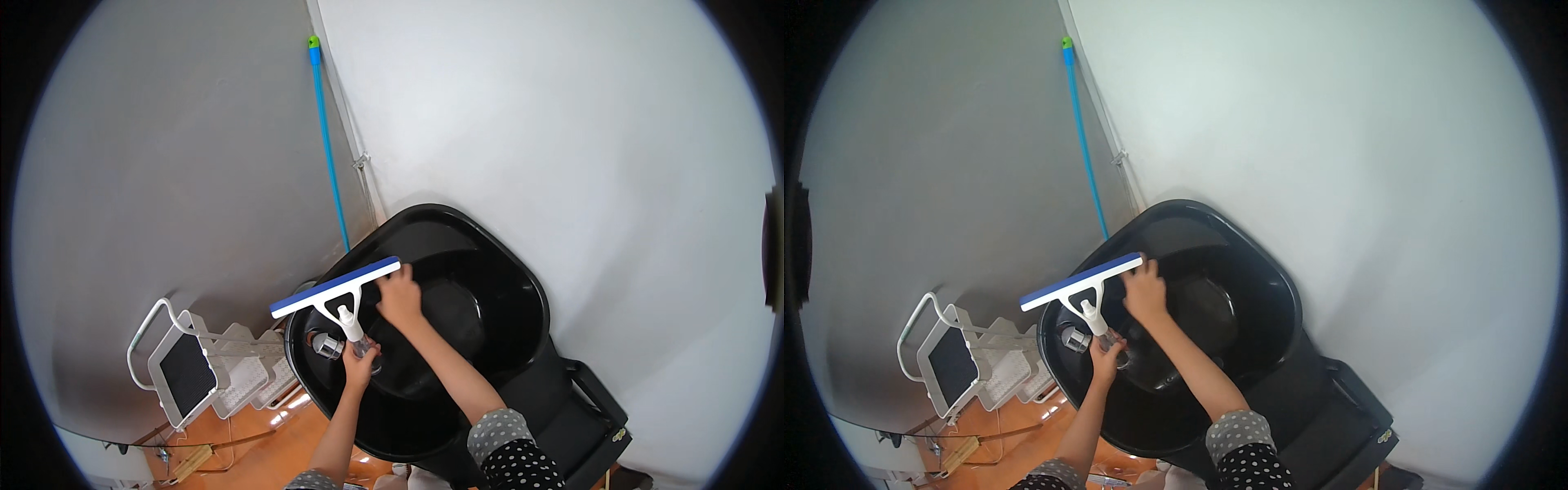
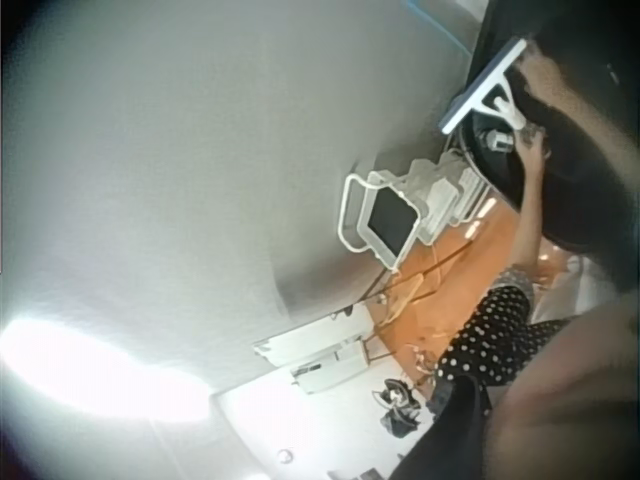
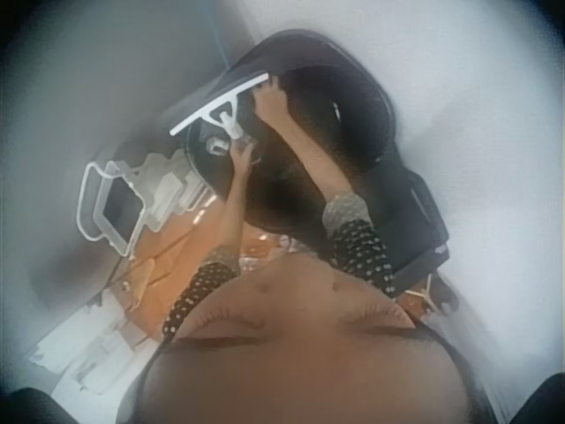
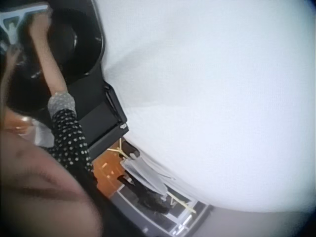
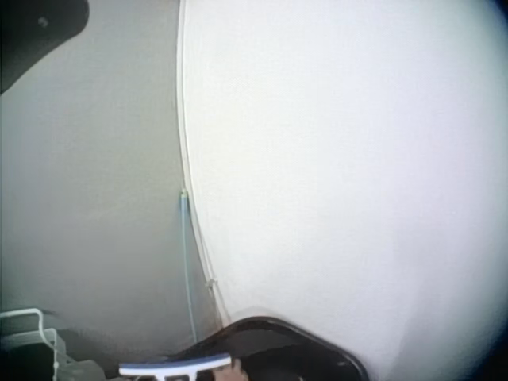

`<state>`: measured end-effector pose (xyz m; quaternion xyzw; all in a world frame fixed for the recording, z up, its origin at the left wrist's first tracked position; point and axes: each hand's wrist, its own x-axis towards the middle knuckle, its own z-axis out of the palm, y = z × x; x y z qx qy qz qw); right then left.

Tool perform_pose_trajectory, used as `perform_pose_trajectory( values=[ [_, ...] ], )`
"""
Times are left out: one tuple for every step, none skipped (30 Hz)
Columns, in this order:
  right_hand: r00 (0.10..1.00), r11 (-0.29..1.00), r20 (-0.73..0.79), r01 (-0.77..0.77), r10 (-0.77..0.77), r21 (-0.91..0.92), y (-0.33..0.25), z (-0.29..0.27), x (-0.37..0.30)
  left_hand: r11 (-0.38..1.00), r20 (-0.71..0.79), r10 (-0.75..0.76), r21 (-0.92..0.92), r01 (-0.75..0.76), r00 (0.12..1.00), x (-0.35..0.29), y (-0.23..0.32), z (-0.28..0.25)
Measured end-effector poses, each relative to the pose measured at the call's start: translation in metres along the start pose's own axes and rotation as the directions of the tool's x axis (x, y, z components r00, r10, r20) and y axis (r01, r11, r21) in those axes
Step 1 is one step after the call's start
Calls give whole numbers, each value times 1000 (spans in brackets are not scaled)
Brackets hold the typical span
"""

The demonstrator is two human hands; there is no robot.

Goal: The person picks up and folds a black salon cape and a striped salon cape, then places them on a yellow coat rack and cleans the hair washing sink with a squeegee.

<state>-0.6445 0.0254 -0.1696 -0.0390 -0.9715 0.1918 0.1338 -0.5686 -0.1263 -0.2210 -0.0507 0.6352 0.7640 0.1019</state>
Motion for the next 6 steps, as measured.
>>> perform_pose_trajectory(
  values=[
    [999, 999, 22, 31, -32, 11, -2, 2, -1, 999, 0, -2, 42, 2, 1000, 1, -2, -3],
    [997, 998, 44, 62, -63, 22, -1, 4, -1, 1000, 0, 3, 22, -3, 1000, 1, -5, -3],
    [999, 998, 13, 35, -36, 60, 8, 8, 2, 1000, -3, 11, 6, -11, 1000, 1, -7, -5],
    [1000, 995, -17, 11, -10, 98, 18, 2, 9, 1000, -8, 19, -10, -19, 1000, 1, -7, -8],
    [995, 978, -58, -73, 85, 194, 27, -6, 12, 1000, -14, 11, 11, -11, 1000, 0, -8, -10],
    [994, 978, -64, -78, 92, 196, 28, -7, 12, 999, -9, 2, 35, -2, 1000, 1, -7, -9]
  ],
)
